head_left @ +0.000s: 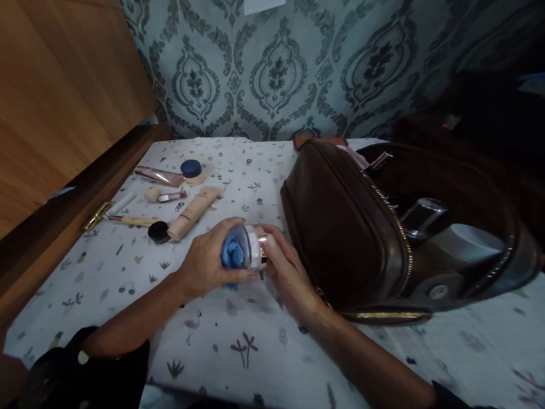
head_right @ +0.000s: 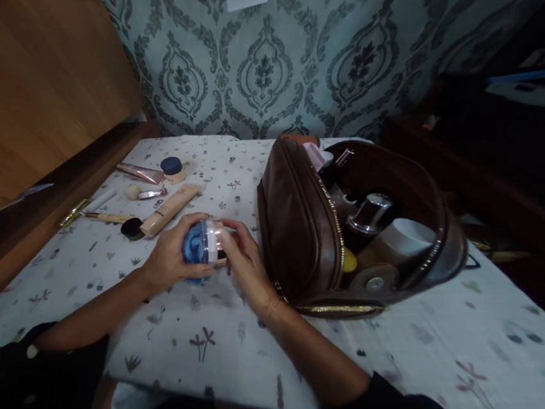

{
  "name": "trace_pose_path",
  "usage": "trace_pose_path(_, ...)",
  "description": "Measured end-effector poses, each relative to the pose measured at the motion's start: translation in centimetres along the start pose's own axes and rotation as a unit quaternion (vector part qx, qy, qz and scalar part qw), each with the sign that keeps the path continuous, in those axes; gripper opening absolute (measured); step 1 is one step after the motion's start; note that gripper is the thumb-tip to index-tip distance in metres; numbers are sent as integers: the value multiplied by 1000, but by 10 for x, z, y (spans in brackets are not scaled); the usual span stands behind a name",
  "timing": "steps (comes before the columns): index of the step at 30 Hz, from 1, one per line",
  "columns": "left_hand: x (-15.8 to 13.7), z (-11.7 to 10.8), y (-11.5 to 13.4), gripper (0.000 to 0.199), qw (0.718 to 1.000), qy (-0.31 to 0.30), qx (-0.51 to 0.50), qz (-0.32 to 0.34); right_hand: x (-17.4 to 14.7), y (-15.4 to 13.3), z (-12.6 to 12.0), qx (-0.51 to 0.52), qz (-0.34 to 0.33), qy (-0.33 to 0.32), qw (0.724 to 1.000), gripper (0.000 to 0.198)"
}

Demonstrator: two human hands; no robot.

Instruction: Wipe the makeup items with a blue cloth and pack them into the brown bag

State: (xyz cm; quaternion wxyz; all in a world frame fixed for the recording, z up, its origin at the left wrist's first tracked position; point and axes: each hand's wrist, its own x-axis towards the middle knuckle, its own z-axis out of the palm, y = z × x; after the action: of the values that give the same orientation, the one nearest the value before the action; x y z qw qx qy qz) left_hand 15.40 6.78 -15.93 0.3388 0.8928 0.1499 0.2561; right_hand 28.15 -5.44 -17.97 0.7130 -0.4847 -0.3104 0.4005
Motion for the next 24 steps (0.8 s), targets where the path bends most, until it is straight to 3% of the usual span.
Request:
trace_pose_path(3, 1, 0, -2, 89, 1000, 9, 10, 23, 0, 1, 1, 30, 13, -25, 999, 62)
trace_pose_path(14, 3, -3, -6, 84, 1000, 22, 9, 14, 0, 2, 3, 60, 24, -45, 997, 64)
trace_pose_path(19, 4, -3, -6, 80, 1000, 24, 12, -1, -1, 3, 1, 29, 12, -54, 998, 65)
trace_pose_path(24, 4, -4, -7, 82, 1000, 15, 4, -7, -3, 0, -1, -10, -1, -23, 1000, 64)
